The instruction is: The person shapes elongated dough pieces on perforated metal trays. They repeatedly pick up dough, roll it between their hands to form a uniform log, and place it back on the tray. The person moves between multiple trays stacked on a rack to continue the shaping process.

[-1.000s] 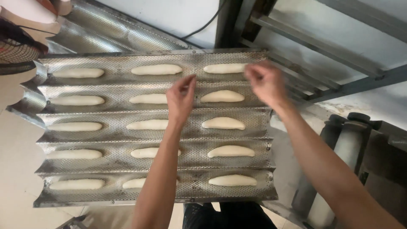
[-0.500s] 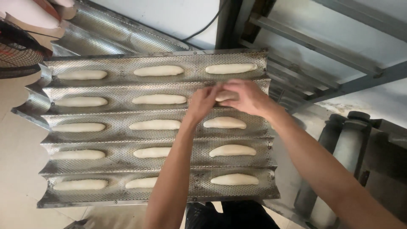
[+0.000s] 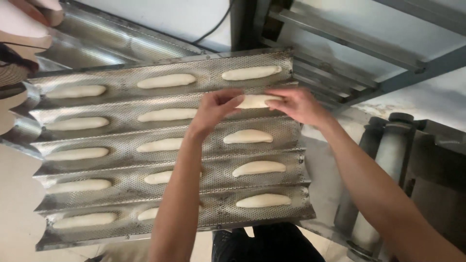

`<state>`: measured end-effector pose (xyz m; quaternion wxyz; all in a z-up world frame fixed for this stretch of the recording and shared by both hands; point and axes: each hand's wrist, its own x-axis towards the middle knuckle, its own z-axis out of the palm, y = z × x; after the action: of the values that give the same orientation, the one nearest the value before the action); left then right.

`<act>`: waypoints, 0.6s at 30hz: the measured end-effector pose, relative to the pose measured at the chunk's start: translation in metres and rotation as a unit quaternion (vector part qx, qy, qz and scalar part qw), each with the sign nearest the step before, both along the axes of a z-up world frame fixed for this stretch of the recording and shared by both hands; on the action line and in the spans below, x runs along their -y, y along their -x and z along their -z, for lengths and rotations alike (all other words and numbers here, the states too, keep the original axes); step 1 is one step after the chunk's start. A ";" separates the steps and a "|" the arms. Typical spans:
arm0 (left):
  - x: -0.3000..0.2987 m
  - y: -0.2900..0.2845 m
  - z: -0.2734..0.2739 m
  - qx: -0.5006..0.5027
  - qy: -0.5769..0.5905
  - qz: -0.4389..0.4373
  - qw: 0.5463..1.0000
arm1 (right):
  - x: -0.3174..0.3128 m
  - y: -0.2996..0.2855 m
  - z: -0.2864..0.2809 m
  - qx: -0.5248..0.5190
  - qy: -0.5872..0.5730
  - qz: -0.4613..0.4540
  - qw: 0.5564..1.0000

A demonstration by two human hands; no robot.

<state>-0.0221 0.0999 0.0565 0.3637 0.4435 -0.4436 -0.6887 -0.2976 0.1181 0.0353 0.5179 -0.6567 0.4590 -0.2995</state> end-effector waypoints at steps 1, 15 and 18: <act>0.001 -0.003 0.004 0.012 0.001 0.015 1.000 | -0.001 0.008 0.005 -0.030 0.062 0.015 0.997; -0.008 -0.014 0.096 0.433 0.315 -0.009 0.844 | -0.006 0.036 0.028 -0.238 0.241 0.038 0.940; -0.023 -0.023 0.081 0.384 0.336 -0.049 0.858 | -0.018 0.015 0.018 -0.239 0.239 0.044 0.940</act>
<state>0.0008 0.1225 -0.0240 0.3246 0.5448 -0.7304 -0.2538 -0.3122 0.1361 0.0174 0.2070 -0.7926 0.5128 -0.2568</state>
